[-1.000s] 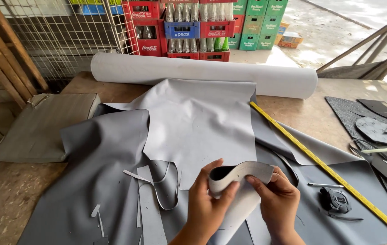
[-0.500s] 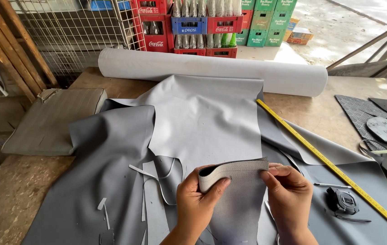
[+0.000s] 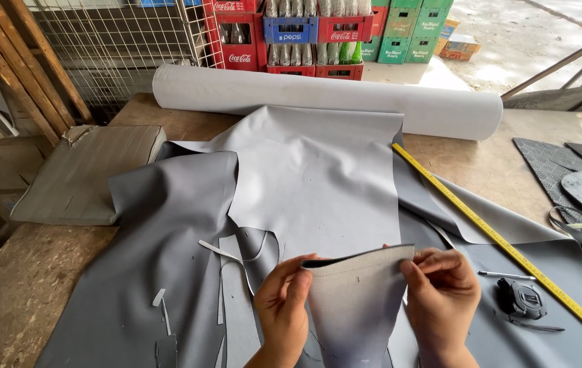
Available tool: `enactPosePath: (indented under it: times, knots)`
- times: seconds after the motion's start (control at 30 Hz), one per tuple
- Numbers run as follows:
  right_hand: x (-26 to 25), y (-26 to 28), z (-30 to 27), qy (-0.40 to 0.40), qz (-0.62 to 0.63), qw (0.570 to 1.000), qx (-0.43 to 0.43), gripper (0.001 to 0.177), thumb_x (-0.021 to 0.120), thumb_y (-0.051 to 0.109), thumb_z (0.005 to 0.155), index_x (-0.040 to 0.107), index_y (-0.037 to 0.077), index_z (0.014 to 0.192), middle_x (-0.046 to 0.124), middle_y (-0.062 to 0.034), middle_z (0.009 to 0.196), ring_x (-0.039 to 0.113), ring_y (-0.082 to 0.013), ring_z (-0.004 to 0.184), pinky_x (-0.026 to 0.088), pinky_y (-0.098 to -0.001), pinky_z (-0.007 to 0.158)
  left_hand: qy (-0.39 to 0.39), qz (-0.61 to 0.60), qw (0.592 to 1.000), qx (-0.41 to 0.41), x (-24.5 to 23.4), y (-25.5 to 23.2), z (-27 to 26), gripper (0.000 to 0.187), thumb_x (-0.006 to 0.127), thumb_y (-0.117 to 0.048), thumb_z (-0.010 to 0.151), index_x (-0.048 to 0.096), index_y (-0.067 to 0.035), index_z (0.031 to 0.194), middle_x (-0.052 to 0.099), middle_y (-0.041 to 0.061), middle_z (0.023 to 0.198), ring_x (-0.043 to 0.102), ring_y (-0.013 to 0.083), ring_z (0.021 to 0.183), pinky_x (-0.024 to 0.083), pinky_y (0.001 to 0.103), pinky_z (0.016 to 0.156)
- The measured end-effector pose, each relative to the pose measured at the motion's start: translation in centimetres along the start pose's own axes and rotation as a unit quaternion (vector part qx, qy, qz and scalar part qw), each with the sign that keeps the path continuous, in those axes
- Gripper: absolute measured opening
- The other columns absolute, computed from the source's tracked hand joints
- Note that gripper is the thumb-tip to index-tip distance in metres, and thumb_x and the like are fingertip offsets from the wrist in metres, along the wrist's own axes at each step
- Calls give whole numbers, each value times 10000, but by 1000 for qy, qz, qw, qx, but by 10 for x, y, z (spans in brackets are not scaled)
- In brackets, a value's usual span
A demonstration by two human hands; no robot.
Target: The person measures and marks a large sheet of gray fabric using a yellow ruler and a pen. They then use scissors to cut the fabric along the marked lines, creating rectangular pieces. The person also marks diagonal lines on a smaller cut piece of fabric.
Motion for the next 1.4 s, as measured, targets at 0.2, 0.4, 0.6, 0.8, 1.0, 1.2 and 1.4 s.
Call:
enactPosePath:
  times: [0.2,0.4,0.6,0.8,1.0,1.2,1.4]
  knots:
    - [41,61,-58,205,-3,963,-175,274,732,-71,753,488,32,683,579,-172,645,784,-322,871,722,-608,840,-69,76,991,-82,-19,-14,5,248,588,-228,997,742,-34,981,813,149,783,746,199,751,587,311,722]
    - [-26,-60,-73,299,-321,895,-87,155,634,72,826,633,149,960,840,46,1067,802,-58,779,586,-209,689,59,194,979,16,-40,-39,23,184,592,-143,1008,711,-20,942,734,34,887,679,142,850,522,253,810]
    - [-341,-269,-118,261,-789,474,291,249,388,153,916,539,177,1113,599,-125,1127,638,-417,1051,511,-497,1036,244,235,940,43,-10,-43,24,140,640,-131,969,734,-42,916,763,36,825,726,142,745,557,247,707]
    - [-401,-282,-101,106,-836,448,299,522,452,606,905,541,242,1268,669,-158,1202,680,-411,1101,601,-485,849,277,254,924,68,1,-14,14,131,684,-141,990,715,-22,943,714,53,816,651,165,695,511,285,657]
    - [-278,-274,-103,44,-244,764,595,578,731,-132,838,739,47,1387,619,-284,846,586,-404,738,404,-431,698,316,207,924,-63,-12,29,12,136,669,-146,1025,734,-52,951,573,-30,713,477,99,646,412,261,614]
    - [-64,-100,-93,157,-295,902,273,523,908,-85,682,736,22,1163,665,-89,823,533,-165,706,473,-286,723,367,194,909,-28,-13,20,14,133,665,-135,1017,735,-41,952,564,-15,702,469,114,614,412,268,592]
    - [4,-63,-94,328,-534,777,63,620,979,462,618,669,238,1107,714,66,905,656,-141,713,537,-273,717,367,156,917,-16,-20,11,16,142,676,-71,974,753,-1,1070,727,72,868,631,176,716,505,280,673]
Point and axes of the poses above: each hand's wrist, its own z-axis towards the middle knuckle, its own x-axis out of the palm, y = z × x, the point moved 9 cm from there along z, towards the middle knuckle
